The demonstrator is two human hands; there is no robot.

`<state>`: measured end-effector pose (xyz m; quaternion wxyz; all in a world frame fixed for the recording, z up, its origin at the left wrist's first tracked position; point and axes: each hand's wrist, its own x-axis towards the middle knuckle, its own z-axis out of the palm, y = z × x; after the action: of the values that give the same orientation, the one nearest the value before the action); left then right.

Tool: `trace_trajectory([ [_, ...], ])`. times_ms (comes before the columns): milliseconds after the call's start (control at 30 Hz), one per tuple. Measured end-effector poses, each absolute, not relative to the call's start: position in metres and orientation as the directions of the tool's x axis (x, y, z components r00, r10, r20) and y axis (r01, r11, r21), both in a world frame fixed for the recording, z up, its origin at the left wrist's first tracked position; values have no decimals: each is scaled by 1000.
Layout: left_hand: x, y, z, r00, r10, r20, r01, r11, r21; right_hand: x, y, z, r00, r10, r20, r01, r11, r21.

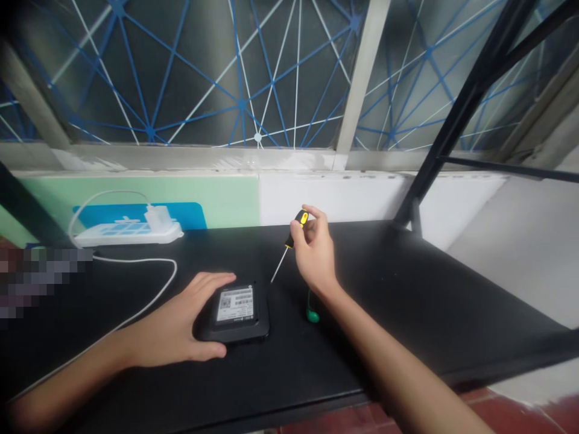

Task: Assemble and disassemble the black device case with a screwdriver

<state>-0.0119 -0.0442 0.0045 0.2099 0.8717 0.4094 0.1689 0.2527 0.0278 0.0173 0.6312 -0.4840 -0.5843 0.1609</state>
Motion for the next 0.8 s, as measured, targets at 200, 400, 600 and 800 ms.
trace_trajectory([
  [200,-16,-42,3,591,798,122,673,-571,471,256,31,8,-79,915,396,811,290,-508],
  [400,-18,-39,4,599,793,114,665,-571,481,249,27,-5,-185,938,292,916,272,-293],
  [600,-16,-40,7,595,796,110,659,-562,500,257,25,3,-194,931,308,934,272,-232],
  [800,-16,-39,8,595,799,90,661,-549,511,301,-19,17,7,920,391,947,119,-297],
])
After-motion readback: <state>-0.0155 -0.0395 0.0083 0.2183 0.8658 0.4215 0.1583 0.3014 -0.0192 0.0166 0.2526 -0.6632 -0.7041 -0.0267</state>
